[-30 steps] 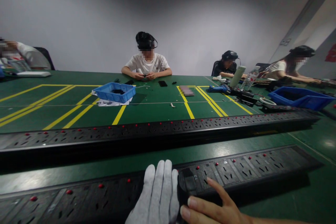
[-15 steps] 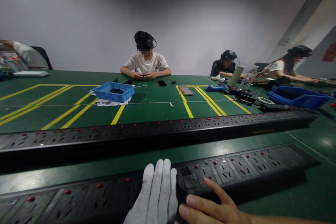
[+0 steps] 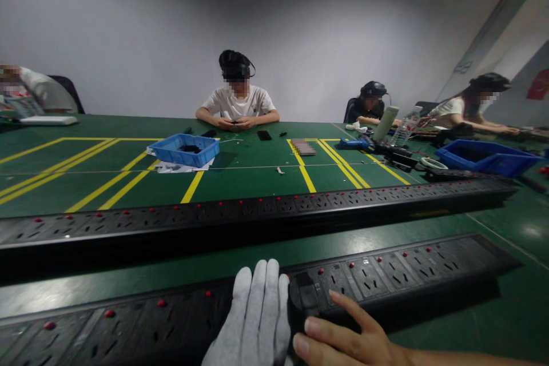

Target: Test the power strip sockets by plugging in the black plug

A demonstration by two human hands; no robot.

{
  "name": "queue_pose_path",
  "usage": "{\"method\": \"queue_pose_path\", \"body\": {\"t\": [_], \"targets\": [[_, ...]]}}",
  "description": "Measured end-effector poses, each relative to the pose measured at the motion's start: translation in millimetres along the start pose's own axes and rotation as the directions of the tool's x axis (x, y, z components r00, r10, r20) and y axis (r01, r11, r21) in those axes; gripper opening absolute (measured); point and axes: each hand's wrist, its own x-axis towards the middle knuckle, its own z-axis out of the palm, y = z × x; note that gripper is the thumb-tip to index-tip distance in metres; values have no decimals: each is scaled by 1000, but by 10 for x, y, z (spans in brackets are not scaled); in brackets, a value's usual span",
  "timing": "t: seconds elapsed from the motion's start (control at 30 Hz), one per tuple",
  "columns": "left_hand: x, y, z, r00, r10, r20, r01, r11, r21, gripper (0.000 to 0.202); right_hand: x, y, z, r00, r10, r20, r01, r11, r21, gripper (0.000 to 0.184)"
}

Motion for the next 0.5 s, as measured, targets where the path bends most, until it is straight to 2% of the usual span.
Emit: {"method": "queue_pose_path", "body": {"t": [0.23,0.5], "targets": [[-28,11,8,1000,8,0,-8,999,31,41,-6,-9,19,1000,16,-1,-16,1000,8,43],[-25,3,18,1000,13,11,-13,1000,14,43,5,-10,10,999,31,-13,-31,999,39,38]]}}
